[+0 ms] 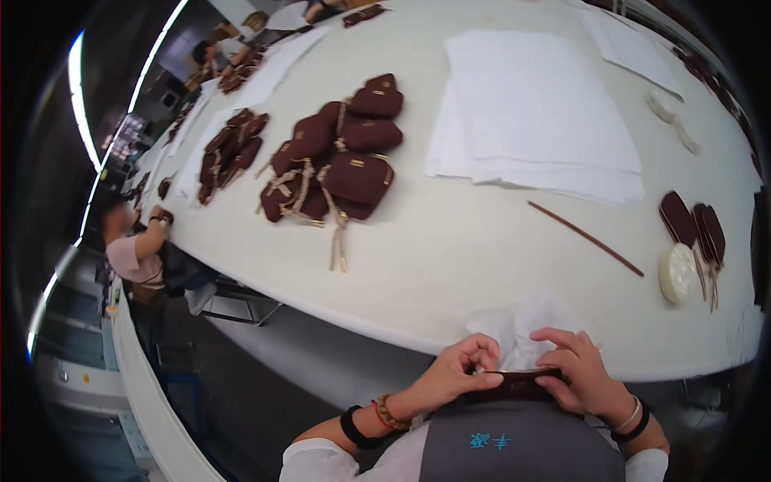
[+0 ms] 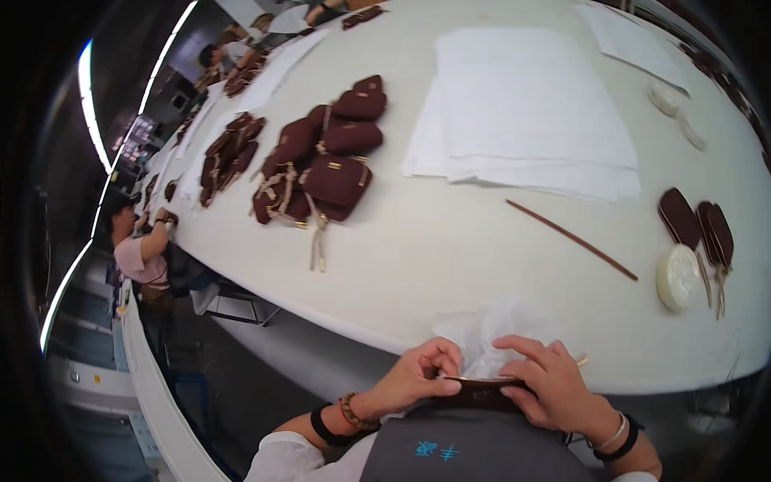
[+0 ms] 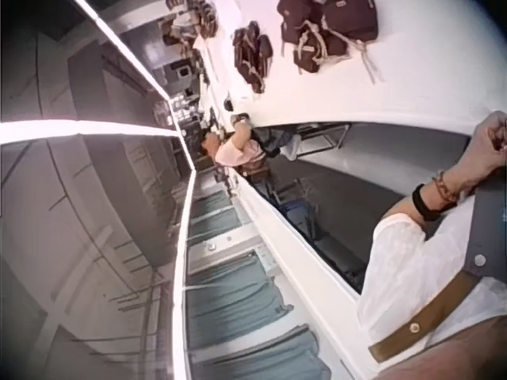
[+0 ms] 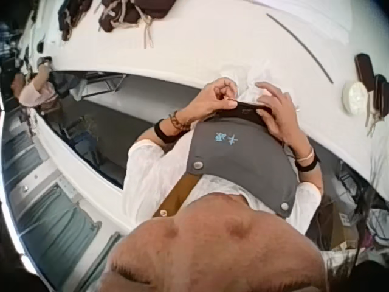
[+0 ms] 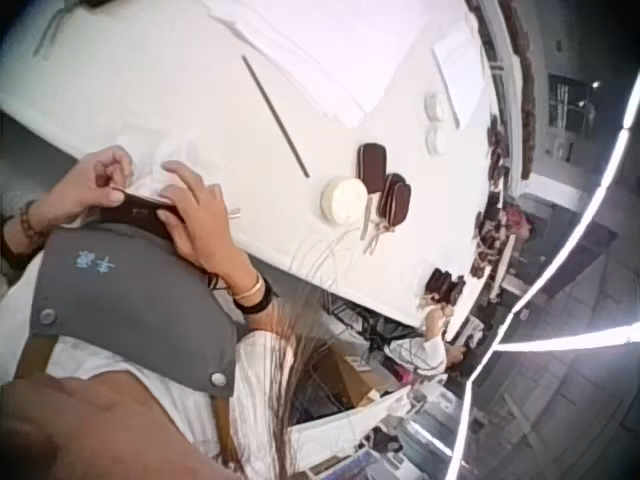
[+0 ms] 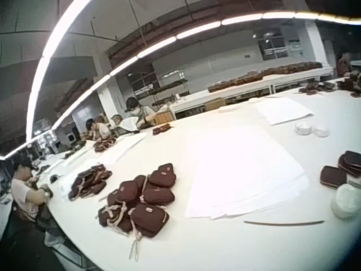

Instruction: The person stuffs white tissue paper into small maroon pouches to maintain their shape. They open the zipper, insert the paper, and then close the pouch. The person also uses a white polishing block to rub the exterior of the pouches and a thin wooden stick to adjust the zipper area.

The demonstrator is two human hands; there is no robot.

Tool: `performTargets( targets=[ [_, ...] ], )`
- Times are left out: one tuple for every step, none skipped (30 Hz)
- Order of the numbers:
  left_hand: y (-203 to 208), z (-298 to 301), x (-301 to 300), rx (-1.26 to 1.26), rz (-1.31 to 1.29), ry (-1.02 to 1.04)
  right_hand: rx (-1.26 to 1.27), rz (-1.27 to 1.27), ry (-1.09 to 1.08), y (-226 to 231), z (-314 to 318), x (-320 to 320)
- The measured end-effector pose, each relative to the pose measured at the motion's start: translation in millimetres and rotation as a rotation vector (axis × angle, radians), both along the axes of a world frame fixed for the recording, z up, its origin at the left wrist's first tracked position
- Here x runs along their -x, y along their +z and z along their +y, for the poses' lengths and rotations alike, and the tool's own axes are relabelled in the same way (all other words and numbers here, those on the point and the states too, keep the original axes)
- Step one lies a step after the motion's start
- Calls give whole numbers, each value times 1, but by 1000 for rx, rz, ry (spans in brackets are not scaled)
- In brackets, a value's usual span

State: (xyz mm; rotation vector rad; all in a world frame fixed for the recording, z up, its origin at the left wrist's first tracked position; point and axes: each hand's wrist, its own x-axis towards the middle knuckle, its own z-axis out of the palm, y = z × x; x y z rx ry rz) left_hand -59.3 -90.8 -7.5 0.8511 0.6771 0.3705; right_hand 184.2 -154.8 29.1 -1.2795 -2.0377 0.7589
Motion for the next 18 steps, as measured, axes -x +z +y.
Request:
performTargets(
  targets=[
    [-3,-1,1,-58,15,-28,72,28,-21,1,-1,1],
    [1,-2,1,-112,26,-32,55,8,0,-4,-3,1],
    [2,0,0,-158,18,-56,47,-32,-1,-6,-3,1],
    [0,-1,1,-180,19,-54,58,-17,28,-6,-2,0],
    [-2,-5,2,-192,12,-59,80,-11,51,-4,-2,-1],
    [-3,-8,4,-168,1,-48,103,-3,72,-5,-3,-1],
    [-9,-10,5,-153,-25,-47,211,95,54,-10,-9,-3],
    [-9,-11,5,-133,-42,-68,322,188,26,-17,-19,-5],
    [-8,-9,4,-115,-58,-92,431,283,-5,-22,-25,-7],
    [-7,-8,3,-100,-68,-106,545,367,-5,-25,-24,-9],
    [-6,-5,1,-86,-79,-121,530,360,-43,-22,-21,-11],
    [-5,-2,0,-74,-90,-138,514,353,-82,-15,-20,-10],
    [-3,1,-2,-132,-77,-157,498,345,-114,-8,-18,-9],
    [1,4,-3,-179,-52,-166,284,203,-39,-1,-11,-7],
    [4,6,-5,-225,-27,-175,66,65,34,7,1,-6],
    [4,8,-7,-253,-26,-194,-156,-72,93,13,6,-5],
    [4,9,-10,-280,-24,-211,-121,-118,113,13,7,-4],
    [3,9,-11,-305,-22,-228,-85,-163,134,13,9,-3]
  ],
)
